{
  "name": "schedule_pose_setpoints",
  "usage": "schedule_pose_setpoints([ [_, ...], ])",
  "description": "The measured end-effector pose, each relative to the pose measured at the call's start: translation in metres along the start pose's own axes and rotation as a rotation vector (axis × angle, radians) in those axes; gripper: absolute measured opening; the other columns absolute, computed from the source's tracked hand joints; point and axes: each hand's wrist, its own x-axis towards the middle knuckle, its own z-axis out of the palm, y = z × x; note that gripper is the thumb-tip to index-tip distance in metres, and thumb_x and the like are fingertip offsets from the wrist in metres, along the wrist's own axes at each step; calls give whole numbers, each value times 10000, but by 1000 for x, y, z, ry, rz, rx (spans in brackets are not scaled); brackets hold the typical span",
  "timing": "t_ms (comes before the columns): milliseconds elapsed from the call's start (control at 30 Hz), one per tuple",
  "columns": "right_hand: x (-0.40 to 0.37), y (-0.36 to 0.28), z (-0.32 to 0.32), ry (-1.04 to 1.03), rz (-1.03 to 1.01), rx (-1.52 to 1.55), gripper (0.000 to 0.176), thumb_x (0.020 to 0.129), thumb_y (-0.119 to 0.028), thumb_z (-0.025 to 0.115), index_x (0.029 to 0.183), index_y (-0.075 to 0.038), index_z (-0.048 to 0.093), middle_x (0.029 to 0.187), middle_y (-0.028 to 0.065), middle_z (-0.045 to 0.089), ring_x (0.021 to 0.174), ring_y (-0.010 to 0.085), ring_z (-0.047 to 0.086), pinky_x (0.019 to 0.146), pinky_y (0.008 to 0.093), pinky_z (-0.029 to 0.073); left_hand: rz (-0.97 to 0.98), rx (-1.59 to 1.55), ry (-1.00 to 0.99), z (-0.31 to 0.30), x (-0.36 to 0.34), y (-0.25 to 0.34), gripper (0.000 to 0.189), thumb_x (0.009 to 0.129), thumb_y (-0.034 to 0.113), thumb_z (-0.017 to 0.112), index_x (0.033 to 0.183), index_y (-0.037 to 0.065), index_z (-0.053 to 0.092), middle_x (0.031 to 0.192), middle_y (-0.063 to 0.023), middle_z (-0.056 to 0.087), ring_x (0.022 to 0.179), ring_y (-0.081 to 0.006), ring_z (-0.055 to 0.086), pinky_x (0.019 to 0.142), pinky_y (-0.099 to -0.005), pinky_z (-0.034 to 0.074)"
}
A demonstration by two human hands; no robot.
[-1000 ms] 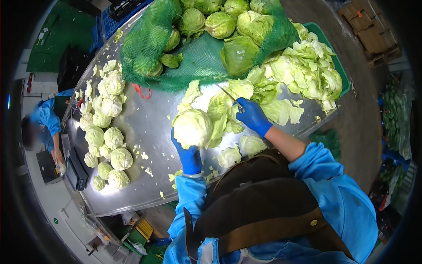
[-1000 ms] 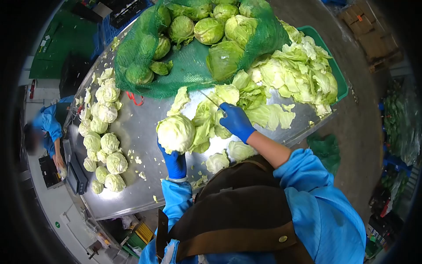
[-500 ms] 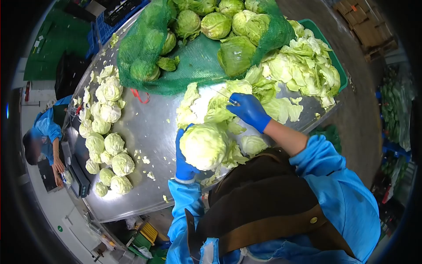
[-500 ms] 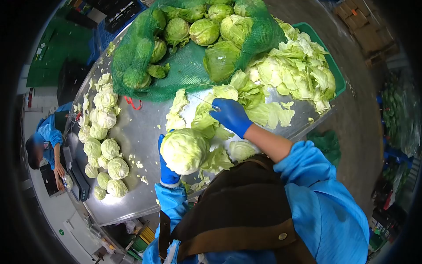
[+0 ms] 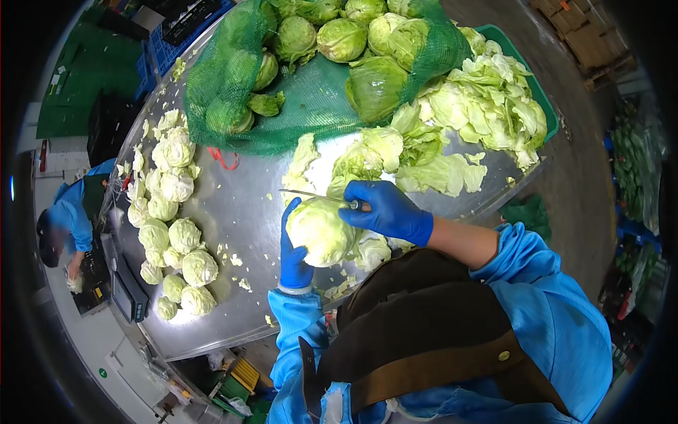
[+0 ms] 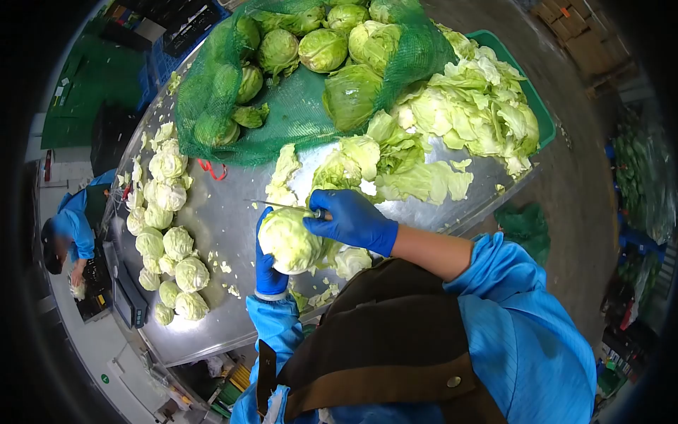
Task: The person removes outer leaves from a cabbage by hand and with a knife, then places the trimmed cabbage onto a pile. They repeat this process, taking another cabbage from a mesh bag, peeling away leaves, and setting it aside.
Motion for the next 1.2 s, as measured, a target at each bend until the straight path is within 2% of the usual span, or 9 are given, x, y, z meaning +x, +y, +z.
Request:
schedule_pose_setpoints([
  [200, 12, 49, -12, 234, 28, -356, 197, 812, -249, 657, 827, -61, 601, 655, 140, 610, 624, 343, 626, 568, 417, 484, -118, -410, 392, -15, -21, -31, 946, 760, 531, 663, 1487, 73, 268, 1449, -161, 403, 1309, -315, 431, 1097, -457, 374],
  [433, 4, -25, -4, 5, -173, 22, 786, 718, -402, 821, 1378, -125, 498, 1314, 113, 565, 711, 197, 621, 679, 312, 509, 364, 1028, 442, 9, 4, -19, 760, 696, 243, 825, 1345, 72, 469, 1228, -121, 603, 1120, -299, 591, 989, -448, 449],
  [567, 9, -10, -2, -39, -117, 12, 563, 770, -282, 783, 1261, -95, 582, 1236, 119, 603, 747, 185, 634, 688, 313, 509, 298, 891, 478, 16, 3, -36, 723, 793, 392, 744, 1377, 86, 447, 1354, -133, 505, 1286, -281, 462, 1092, -443, 342],
  [633, 10, 15, -11, 8, -193, 71, 285, 814, -129, 685, 1084, -42, 655, 1033, 104, 670, 810, 186, 646, 754, 302, 508, 128, 1834, 39, 23, 11, -20, 632, 898, 471, 586, 1406, 130, 428, 1430, -123, 435, 1363, -269, 375, 1120, -466, 303],
  [700, 10, 33, -34, 33, 71, 5, 373, 805, -120, 686, 1169, -56, 633, 1069, 118, 664, 871, 197, 641, 782, 301, 503, 1, 976, 185, 17, 9, -22, 605, 917, 472, 539, 1413, 145, 425, 1446, -119, 422, 1368, -285, 365, 1131, -477, 289],
  [800, 12, 21, -46, 304, -144, -319, 582, 792, -281, 727, 1323, -121, 550, 1197, 168, 616, 878, 294, 664, 797, 372, 530, -141, -333, 307, 7, 8, -30, 570, 945, 473, 469, 1423, 167, 420, 1469, -113, 401, 1375, -310, 349, 1147, -495, 267],
  [900, 11, -29, -32, -14, 65, 146, 494, 825, -287, 753, 1217, -28, 601, 901, 117, 682, 815, 150, 647, 759, 293, 497, 14, 871, 249, 8, 5, -31, 656, 901, 495, 506, 1431, 124, 397, 1449, -135, 426, 1327, -359, 404, 1119, -517, 321],
  [1033, 20, -37, -21, -115, 102, -1, 477, 784, -376, 763, 1078, -23, 635, 785, 116, 657, 720, 209, 642, 691, 323, 491, -79, -408, 382, -7, 2, -19, 1008, 691, 582, 728, 1471, 91, 319, 1462, -137, 405, 1333, -333, 409, 1122, -479, 336],
  [1200, 16, -24, -17, -207, 62, 32, 462, 779, -365, 744, 1068, -23, 631, 806, 152, 660, 719, 277, 654, 692, 367, 500, 66, -245, 171, -3, -1, 0, 1009, 713, 432, 761, 1494, 94, 219, 1396, -211, 446, 1271, -368, 476, 1058, -512, 426],
])
